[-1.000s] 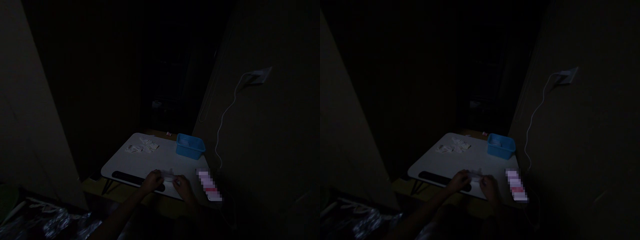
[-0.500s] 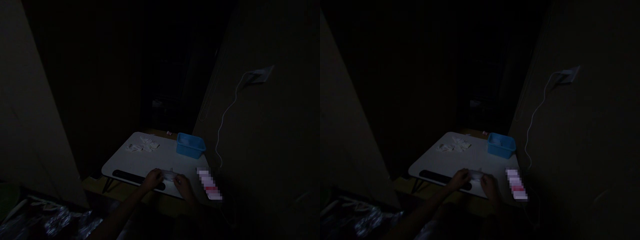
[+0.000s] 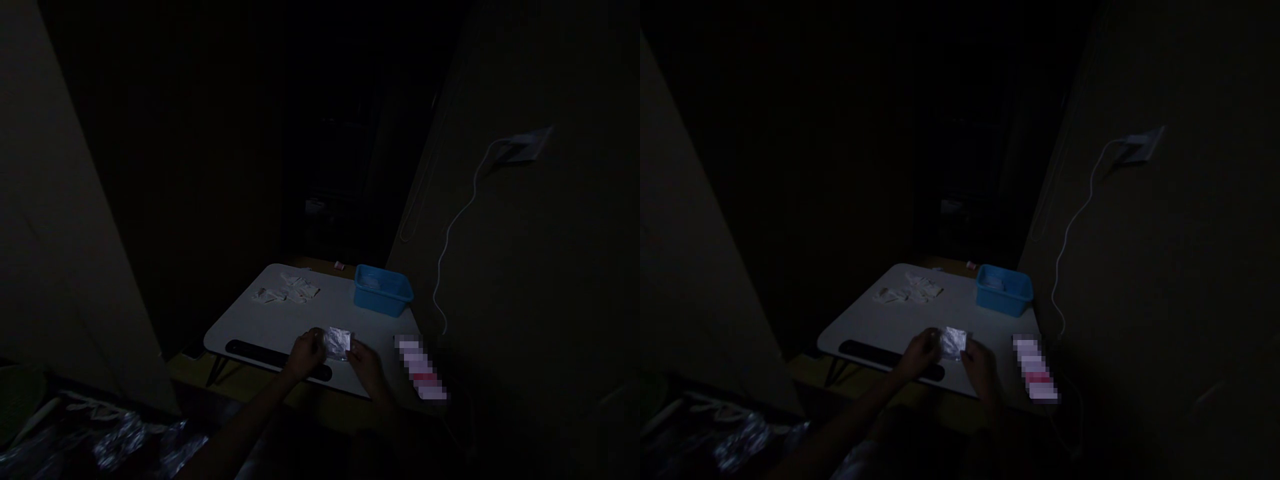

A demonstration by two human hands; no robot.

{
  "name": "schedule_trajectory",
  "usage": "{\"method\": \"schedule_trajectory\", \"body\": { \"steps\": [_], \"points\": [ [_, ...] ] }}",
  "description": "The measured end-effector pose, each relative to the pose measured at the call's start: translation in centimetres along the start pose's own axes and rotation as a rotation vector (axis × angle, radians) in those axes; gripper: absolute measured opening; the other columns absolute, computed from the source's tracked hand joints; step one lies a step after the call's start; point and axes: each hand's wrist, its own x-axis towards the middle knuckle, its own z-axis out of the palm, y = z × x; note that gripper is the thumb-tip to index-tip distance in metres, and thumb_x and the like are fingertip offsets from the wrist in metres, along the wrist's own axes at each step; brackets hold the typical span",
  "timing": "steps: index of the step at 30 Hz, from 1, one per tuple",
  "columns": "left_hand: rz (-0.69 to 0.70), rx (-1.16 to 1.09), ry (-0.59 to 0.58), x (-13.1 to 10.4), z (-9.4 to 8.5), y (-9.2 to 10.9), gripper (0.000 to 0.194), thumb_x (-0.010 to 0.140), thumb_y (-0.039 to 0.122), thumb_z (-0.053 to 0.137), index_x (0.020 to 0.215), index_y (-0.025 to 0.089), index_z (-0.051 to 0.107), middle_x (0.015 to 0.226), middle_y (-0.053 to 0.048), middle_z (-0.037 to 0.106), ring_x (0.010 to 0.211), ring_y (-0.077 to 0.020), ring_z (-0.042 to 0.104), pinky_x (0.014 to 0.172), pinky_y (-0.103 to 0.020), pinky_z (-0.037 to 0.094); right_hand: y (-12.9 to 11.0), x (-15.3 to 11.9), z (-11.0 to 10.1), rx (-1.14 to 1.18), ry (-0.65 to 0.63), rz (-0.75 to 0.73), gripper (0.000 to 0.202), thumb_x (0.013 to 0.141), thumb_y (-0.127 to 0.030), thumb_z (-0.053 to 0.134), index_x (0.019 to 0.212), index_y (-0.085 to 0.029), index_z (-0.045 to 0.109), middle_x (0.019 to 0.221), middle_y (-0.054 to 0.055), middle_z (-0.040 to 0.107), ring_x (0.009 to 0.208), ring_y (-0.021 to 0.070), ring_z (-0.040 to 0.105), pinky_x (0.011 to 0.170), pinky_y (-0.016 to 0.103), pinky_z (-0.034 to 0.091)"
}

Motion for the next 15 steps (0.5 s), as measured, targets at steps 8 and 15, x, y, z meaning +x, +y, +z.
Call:
{"method": "schedule_trajectory", "body": {
  "steps": [8, 15],
  "points": [
    [0.006, 0.159, 0.088, -0.1, -0.5, 0.1, 0.028, 0.069, 0.013, 0.044, 0.093, 0.016, 0.059, 0.083, -0.004, 0.062, 0.080, -0.0181, 0.053, 0.074, -0.030, 0.041, -0.3, 0.3, -0.2, -0.085, -0.029, 0.036, 0.035, 0.073, -0.030, 0.043, 0.102, -0.018, 0.059, 0.073, 0.003, 0.066, 0.063, 0.0157, 0.059, 0.057, 0.023, 0.044],
    [0.201, 0.382, -0.088, 0.7, -0.1, 1.4, 0.035, 0.078, 0.017, 0.040, 0.110, 0.016, 0.052, 0.112, -0.008, 0.056, 0.104, -0.0201, 0.048, 0.088, -0.035, 0.036, 0.0, 0.2, 0.1, -0.125, -0.015, 0.039, 0.037, 0.071, -0.027, 0.047, 0.106, -0.018, 0.056, 0.074, 0.002, 0.065, 0.065, 0.0148, 0.059, 0.060, 0.023, 0.044]
  ]
}}
